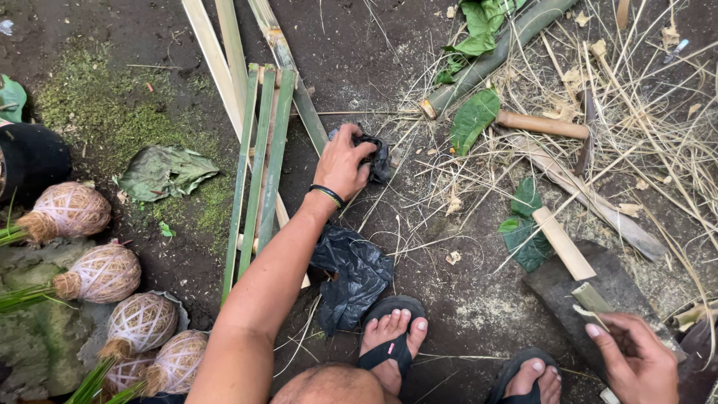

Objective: The person fits small bamboo slats together to form a structure and taps them with a hammer on a wooden block.

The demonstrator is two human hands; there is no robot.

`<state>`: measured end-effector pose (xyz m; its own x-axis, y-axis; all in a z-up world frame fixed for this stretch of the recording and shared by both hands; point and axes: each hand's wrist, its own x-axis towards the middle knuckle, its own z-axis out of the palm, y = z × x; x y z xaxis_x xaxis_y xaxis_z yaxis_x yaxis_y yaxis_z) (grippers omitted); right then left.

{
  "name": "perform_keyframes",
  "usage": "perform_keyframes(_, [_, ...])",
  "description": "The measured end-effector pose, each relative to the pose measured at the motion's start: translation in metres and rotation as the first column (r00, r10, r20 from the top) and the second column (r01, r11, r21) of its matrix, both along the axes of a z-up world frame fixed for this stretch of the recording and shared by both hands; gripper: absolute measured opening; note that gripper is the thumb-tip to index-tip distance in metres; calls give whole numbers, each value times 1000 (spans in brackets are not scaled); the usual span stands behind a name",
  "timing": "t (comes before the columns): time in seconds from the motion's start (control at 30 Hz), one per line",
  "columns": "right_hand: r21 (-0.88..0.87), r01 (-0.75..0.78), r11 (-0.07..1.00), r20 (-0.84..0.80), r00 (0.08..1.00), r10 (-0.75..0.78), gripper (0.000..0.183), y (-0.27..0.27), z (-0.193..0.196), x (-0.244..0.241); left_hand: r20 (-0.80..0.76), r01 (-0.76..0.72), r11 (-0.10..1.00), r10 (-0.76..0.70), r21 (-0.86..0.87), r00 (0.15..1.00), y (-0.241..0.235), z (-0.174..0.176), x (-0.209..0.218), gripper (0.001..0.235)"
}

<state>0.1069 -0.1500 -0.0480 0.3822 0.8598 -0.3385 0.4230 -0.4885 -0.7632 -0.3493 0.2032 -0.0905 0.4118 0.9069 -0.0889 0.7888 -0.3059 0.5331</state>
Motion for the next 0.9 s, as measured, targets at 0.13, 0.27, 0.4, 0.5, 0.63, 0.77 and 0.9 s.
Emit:
perform_keyframes(0.13, [77, 7, 997, -76, 997, -1, 16, -2, -2, -6, 3, 38, 983, -39, 179, 999, 5, -7, 5, 36])
perform_keyframes(0.27, [44, 14, 999, -43, 999, -12, 21, -7, -3, -4, -28, 12, 995, -9, 96, 1000, 5, -14, 5, 33])
perform_keyframes(0.4, [13, 8, 1000, 4, 1000, -8, 23, -12, -5, -3, -57, 6, 999, -4, 43, 998, 3, -12, 4, 29])
perform_keyframes(0.5, [21, 7, 1000, 1, 1000, -7, 23, -15, -5, -6, -42, 41, 993, -37, 111, 998, 1, -9, 11, 25])
perform_keyframes(0.63, [28, -6, 1000, 0, 1000, 6, 23, -15, -3, -9, -54, 44, 986, -36, 161, 998, 3, -5, 17, 37])
perform_keyframes(0.77, [-18, -22, 1000, 41, 999, 22, 22, -15, -1, -9, 7, 8, 1000, -8, 12, 1000, 8, -1, 11, 48])
perform_keyframes(0.9, [6, -18, 1000, 10, 1000, 18, 22, -17, 0, -10, 27, 6, 999, -4, -53, 1000, 10, 4, 4, 35])
